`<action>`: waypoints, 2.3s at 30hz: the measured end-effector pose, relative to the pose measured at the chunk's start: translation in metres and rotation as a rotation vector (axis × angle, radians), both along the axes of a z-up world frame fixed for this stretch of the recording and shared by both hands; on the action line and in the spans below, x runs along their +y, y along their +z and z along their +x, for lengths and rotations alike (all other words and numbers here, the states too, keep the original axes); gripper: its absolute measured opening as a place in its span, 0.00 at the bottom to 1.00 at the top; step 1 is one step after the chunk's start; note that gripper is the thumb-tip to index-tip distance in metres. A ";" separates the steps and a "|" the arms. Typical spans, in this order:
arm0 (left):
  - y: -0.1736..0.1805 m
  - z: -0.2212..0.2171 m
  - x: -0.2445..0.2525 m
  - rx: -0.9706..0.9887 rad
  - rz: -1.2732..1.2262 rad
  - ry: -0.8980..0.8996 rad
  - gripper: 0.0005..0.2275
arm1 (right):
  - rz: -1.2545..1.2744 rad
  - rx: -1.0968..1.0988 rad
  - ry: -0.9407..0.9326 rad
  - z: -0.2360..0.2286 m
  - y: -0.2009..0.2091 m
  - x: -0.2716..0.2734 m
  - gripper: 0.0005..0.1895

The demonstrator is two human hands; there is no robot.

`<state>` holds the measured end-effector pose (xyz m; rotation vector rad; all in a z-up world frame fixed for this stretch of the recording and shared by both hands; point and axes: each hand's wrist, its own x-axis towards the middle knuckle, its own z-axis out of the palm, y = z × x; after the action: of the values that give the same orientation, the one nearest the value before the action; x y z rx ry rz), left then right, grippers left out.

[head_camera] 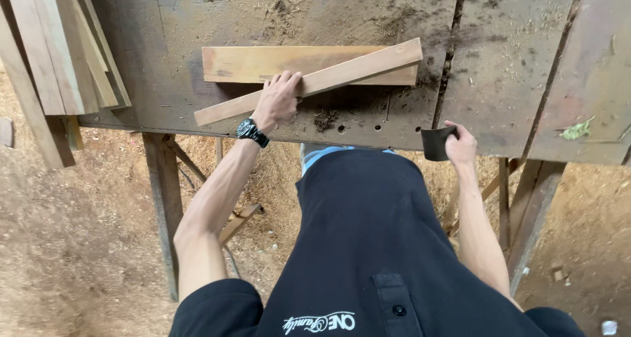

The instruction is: The person sands the surface of a wooden board using a small block of sandpaper, moving it back and forth across different sections of the wood on a workbench.

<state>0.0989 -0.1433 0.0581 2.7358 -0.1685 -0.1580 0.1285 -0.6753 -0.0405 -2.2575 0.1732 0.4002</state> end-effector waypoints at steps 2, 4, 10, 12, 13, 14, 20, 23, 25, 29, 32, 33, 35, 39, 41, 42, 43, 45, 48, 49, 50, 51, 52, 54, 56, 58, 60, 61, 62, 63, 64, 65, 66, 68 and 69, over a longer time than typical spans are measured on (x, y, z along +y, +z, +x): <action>0.005 0.004 0.000 0.018 -0.061 -0.010 0.18 | 0.048 -0.027 0.024 0.011 0.001 0.002 0.23; 0.008 0.009 0.002 0.044 -0.032 0.013 0.13 | 0.127 -0.020 0.042 0.022 0.005 0.013 0.22; -0.027 0.091 -0.044 -0.006 0.124 -0.091 0.18 | -0.099 -0.123 0.172 0.015 0.042 0.039 0.10; -0.041 0.121 -0.057 0.187 0.270 -0.132 0.23 | 0.044 -0.138 0.159 -0.001 0.051 0.043 0.20; -0.049 0.128 -0.060 0.161 0.289 -0.144 0.23 | 0.090 -0.128 0.162 -0.007 0.055 0.045 0.20; -0.057 0.131 -0.063 0.136 0.308 -0.167 0.23 | 0.134 -0.115 0.155 -0.013 0.058 0.045 0.21; -0.091 0.116 -0.053 0.036 0.197 -0.217 0.23 | 0.155 0.053 -0.056 -0.036 0.062 0.032 0.25; -0.089 0.110 -0.047 0.094 0.197 -0.286 0.29 | 0.122 0.071 -0.084 -0.047 0.051 0.014 0.24; -0.082 0.111 -0.052 0.028 0.170 -0.297 0.29 | 0.033 0.038 -0.094 -0.062 0.041 -0.002 0.22; -0.050 0.124 -0.102 0.169 0.074 -0.360 0.27 | -0.001 0.093 -0.237 -0.094 0.021 -0.022 0.23; -0.025 0.148 -0.172 0.153 -0.113 -0.397 0.28 | -0.090 0.142 -0.247 -0.120 0.016 -0.032 0.24; -0.016 0.158 -0.203 0.132 -0.188 -0.407 0.28 | -0.089 0.172 -0.264 -0.126 0.015 -0.036 0.23; 0.003 0.175 -0.267 0.076 -0.340 -0.416 0.26 | -0.079 0.247 -0.293 -0.150 0.018 -0.039 0.23; 0.052 0.193 -0.377 0.046 -0.667 -0.334 0.27 | 0.065 0.212 -0.415 -0.199 0.027 -0.050 0.22; 0.068 0.193 -0.415 0.007 -0.893 -0.280 0.29 | 0.195 0.178 -0.511 -0.219 0.033 -0.053 0.21; 0.071 0.196 -0.428 0.090 -0.983 -0.212 0.32 | 0.187 0.311 -0.626 -0.226 0.034 -0.056 0.22; 0.070 0.201 -0.441 0.177 -1.068 -0.143 0.34 | 0.183 0.445 -0.740 -0.236 0.037 -0.055 0.23; 0.059 0.217 -0.465 0.282 -1.207 -0.008 0.36 | 0.195 0.562 -0.855 -0.240 0.039 -0.055 0.26; 0.005 0.225 -0.474 0.359 -1.302 0.269 0.35 | 0.251 0.577 -0.900 -0.262 0.050 -0.056 0.31; -0.019 0.230 -0.478 0.389 -1.288 0.403 0.35 | 0.279 0.607 -0.937 -0.268 0.052 -0.052 0.32; -0.045 0.236 -0.479 0.407 -1.349 0.458 0.35 | 0.307 0.640 -0.966 -0.276 0.057 -0.052 0.34; -0.072 0.243 -0.480 0.425 -1.410 0.514 0.34 | 0.263 0.681 -1.029 -0.286 0.061 -0.046 0.35; -0.098 0.249 -0.480 0.387 -1.441 0.526 0.33 | 0.215 0.723 -1.083 -0.298 0.063 -0.039 0.36; -0.141 0.257 -0.477 0.311 -1.494 0.558 0.31 | 0.297 0.651 -1.076 -0.326 0.065 -0.029 0.31; -0.157 0.269 -0.477 0.319 -1.410 0.607 0.27 | 0.211 0.791 -1.030 -0.357 0.054 -0.023 0.35; -0.165 0.277 -0.478 0.315 -1.335 0.646 0.23 | 0.103 0.886 -0.943 -0.393 0.035 -0.016 0.39; -0.162 0.287 -0.482 0.295 -1.268 0.666 0.20 | 0.068 0.922 -0.948 -0.421 0.017 -0.015 0.39; -0.160 0.293 -0.481 0.307 -1.130 0.687 0.20 | 0.086 0.915 -0.999 -0.429 0.010 -0.013 0.37; -0.157 0.297 -0.485 0.324 -0.996 0.710 0.20 | 0.098 0.908 -1.051 -0.435 0.007 -0.015 0.35; -0.155 0.299 -0.488 0.340 -0.862 0.730 0.20 | 0.108 0.888 -1.032 -0.436 0.005 -0.016 0.36; -0.154 0.303 -0.491 0.287 -0.792 0.748 0.21 | 0.113 0.865 -1.014 -0.433 0.005 -0.018 0.37; -0.154 0.309 -0.491 0.234 -0.722 0.764 0.23 | 0.117 0.843 -0.996 -0.427 0.009 -0.020 0.38; -0.154 0.313 -0.495 0.184 -0.653 0.780 0.24 | 0.165 0.862 -1.078 -0.417 0.016 -0.024 0.38; -0.155 0.317 -0.499 0.294 -0.654 0.788 0.23 | 0.267 0.907 -1.227 -0.387 0.037 -0.025 0.38; -0.156 0.318 -0.495 0.347 -0.651 0.797 0.22 | 0.288 0.833 -1.212 -0.371 0.050 -0.027 0.37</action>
<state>0.4172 -0.6388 -0.0979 1.9062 0.8070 -0.2814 -0.2422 -0.7024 0.0093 -1.2321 1.6552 0.5847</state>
